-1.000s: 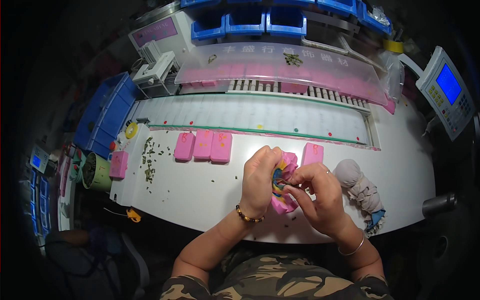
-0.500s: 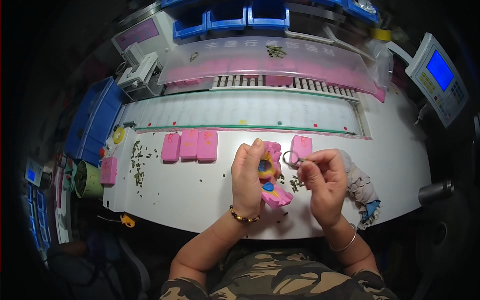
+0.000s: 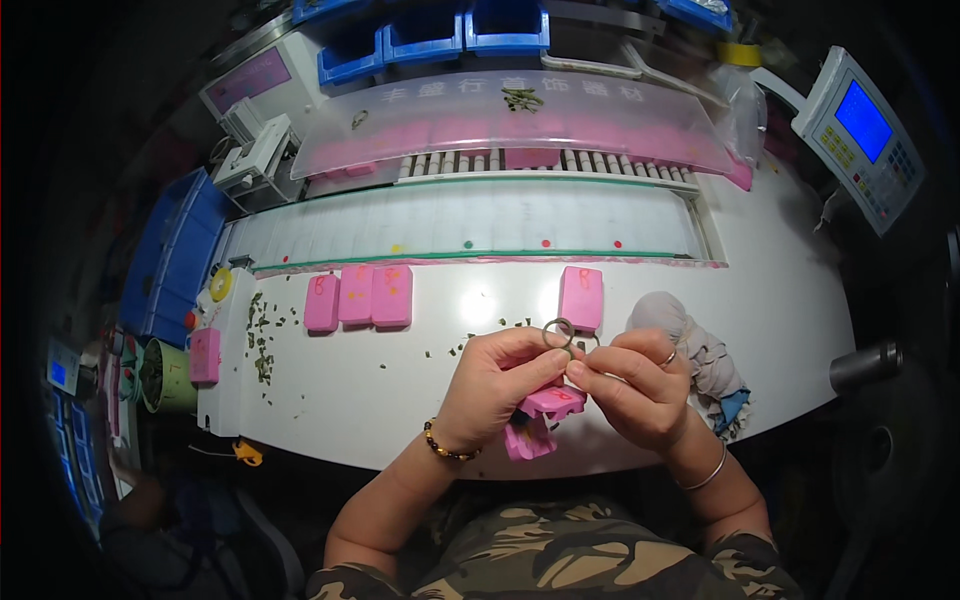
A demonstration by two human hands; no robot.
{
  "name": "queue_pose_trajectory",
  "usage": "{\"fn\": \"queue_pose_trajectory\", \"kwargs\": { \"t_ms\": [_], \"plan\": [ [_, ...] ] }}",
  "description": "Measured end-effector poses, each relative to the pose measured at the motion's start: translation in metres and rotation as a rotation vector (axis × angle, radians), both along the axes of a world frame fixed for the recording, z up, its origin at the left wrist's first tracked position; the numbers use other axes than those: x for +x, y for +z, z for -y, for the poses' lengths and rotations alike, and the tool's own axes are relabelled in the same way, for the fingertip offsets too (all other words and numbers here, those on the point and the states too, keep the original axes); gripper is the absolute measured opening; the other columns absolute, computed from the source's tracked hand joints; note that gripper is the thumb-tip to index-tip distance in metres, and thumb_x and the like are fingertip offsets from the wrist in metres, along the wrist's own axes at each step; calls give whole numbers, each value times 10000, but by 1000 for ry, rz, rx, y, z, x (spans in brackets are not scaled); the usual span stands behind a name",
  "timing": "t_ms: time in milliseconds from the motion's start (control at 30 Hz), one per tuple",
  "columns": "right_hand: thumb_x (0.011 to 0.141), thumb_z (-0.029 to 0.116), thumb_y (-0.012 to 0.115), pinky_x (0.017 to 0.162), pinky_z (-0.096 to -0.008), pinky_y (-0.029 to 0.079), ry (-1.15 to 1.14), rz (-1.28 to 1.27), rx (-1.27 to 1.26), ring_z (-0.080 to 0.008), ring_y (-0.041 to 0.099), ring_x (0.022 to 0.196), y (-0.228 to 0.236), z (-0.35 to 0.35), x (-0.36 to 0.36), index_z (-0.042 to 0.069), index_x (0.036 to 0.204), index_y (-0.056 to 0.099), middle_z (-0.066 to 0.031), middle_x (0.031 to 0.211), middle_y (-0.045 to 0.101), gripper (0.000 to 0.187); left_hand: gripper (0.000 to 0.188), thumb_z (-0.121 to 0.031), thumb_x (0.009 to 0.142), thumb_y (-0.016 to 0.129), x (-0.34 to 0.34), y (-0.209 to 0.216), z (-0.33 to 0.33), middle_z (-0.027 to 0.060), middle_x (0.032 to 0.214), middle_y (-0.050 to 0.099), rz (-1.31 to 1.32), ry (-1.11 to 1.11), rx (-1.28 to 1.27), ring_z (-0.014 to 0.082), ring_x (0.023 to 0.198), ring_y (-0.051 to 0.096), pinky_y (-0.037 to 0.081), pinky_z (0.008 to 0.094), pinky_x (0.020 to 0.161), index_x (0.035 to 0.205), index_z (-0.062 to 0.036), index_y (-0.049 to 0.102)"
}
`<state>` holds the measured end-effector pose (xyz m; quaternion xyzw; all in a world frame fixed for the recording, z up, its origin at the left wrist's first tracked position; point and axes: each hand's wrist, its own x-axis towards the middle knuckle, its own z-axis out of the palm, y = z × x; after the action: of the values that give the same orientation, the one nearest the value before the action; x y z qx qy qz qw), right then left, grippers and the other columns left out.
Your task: Placing metal findings and small decorative pieces into silicone molds for preparation.
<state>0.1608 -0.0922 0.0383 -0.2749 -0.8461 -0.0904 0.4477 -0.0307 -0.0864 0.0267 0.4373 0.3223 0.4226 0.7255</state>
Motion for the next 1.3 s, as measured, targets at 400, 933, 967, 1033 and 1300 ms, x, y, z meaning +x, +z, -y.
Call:
{"fn": "queue_pose_trajectory", "kwargs": {
  "t_ms": [400, 933, 967, 1033, 1300],
  "plan": [
    [661, 41, 728, 571, -281, 501, 12, -15, -138, -188, 605, 720, 3, 1, 5, 58, 847, 671, -28, 804, 634, 195, 146, -70, 916, 620, 3, 3, 0, 63, 922, 690, -149, -8, 65, 96, 813, 640, 518, 235, 764, 1005, 36, 668],
    [929, 116, 635, 671, -193, 447, 112, -651, -1347, -50, 563, 824, 0, -3, 20, 17, 1107, 678, -33, 1029, 654, 208, 160, 6, 867, 655, 15, -14, -11, 77, 862, 651, -290, 271, 579, 102, 751, 643, 512, 225, 664, 1024, 21, 686],
    [938, 109, 620, 681, -193, 447, 152, -675, -1372, -50, 565, 833, 0, -2, 17, 15, 1111, 685, -47, 1071, 647, 207, 160, 6, 867, 655, 16, -14, -12, 77, 862, 651, -281, 263, 590, 102, 751, 643, 512, 225, 664, 1024, 21, 686],
    [928, 141, 643, 704, -206, 460, 192, -705, -1493, -71, 581, 813, 0, -3, 18, 20, 1054, 692, -19, 966, 664, 181, 157, -7, 868, 666, 19, -12, -14, 74, 869, 649, -317, 204, 592, 102, 785, 653, 517, 222, 677, 1021, 24, 688],
    [907, 153, 670, 675, -237, 473, 97, -93, -1723, -57, 590, 745, 40, -62, 65, 37, 935, 711, -8, 801, 673, 125, 228, -62, 917, 644, 11, -10, -20, 41, 884, 674, -290, -73, 167, 80, 786, 618, 522, 230, 718, 1130, 18, 665]
  ]
}}
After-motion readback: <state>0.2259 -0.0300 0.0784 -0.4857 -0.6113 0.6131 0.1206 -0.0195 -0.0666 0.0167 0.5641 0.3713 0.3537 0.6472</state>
